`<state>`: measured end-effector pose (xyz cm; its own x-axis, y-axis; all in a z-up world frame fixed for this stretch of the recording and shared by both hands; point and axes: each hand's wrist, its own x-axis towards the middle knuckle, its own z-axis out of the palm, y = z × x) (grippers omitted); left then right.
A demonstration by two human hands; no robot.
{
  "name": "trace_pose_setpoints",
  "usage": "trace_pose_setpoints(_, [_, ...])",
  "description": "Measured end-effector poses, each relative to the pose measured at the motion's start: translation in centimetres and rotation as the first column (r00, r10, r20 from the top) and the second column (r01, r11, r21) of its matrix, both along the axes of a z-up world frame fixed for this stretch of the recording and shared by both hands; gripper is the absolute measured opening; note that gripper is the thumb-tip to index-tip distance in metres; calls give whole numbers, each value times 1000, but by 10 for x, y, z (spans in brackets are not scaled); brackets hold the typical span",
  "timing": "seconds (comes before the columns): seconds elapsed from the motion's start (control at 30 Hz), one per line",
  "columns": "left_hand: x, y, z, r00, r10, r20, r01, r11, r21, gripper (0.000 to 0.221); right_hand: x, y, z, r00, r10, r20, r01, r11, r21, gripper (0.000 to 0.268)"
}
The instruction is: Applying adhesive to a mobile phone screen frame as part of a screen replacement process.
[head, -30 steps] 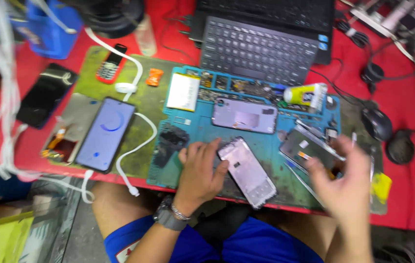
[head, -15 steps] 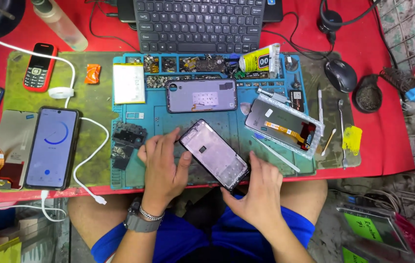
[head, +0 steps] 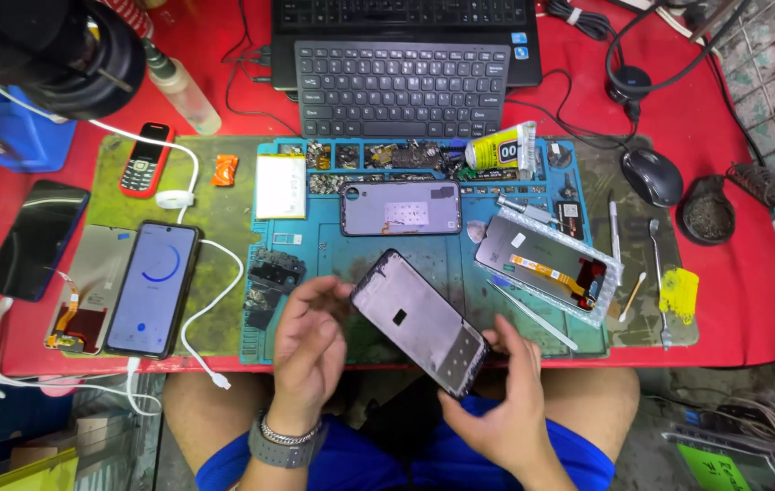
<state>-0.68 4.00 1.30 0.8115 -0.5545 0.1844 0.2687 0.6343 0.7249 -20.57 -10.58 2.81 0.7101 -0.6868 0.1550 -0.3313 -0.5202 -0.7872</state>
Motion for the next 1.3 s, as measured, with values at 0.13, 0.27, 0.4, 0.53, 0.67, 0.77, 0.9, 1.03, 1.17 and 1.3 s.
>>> trace_pose_setpoints(0.13, [-10,-8,-4,977,-120,-179,68,960,-271,50,-2,19,-8,945,17,326,-114,953,281,105])
trace_pose_setpoints(0.27, [-19,-8,-36,947,-170,-274,126,977,-172,72,1,32,-12,934,-59,354,-92,914,395,105])
trace_pose_setpoints(0.4, [-25,-2,-44,940,-288,-185,236,936,-261,76,-2,35,-19,914,-45,404,-133,907,401,105])
trace_pose_setpoints(0.53, [-29,-2,-38,945,-324,-43,303,919,-253,83,0,35,-14,931,-54,362,-111,900,421,104])
trace_pose_setpoints(0.67, [-32,-3,-51,958,-286,-19,280,948,-154,85,1,34,-17,933,-34,357,-120,910,398,105])
trace_pose_setpoints(0.77, [-31,-5,-40,944,-330,15,329,931,-158,81,2,32,-18,944,-30,329,-114,906,408,106])
trace_pose_setpoints(0.9, [-30,-11,-26,924,-381,36,381,907,-179,79,3,31,-19,953,-20,303,-114,901,419,106])
trace_pose_setpoints(1.03, [-22,-14,-52,951,-308,0,304,941,-148,84,10,24,-1,981,19,194,-76,953,292,105])
trace_pose_setpoints(1.17, [-3,-17,-32,951,-294,-93,271,941,-205,79,2,-3,18,986,86,140,-102,989,110,108])
trace_pose_setpoints(1.3, [10,-9,-36,873,-376,-312,252,894,-371,87,-9,-45,44,943,-247,-223,199,955,-218,67])
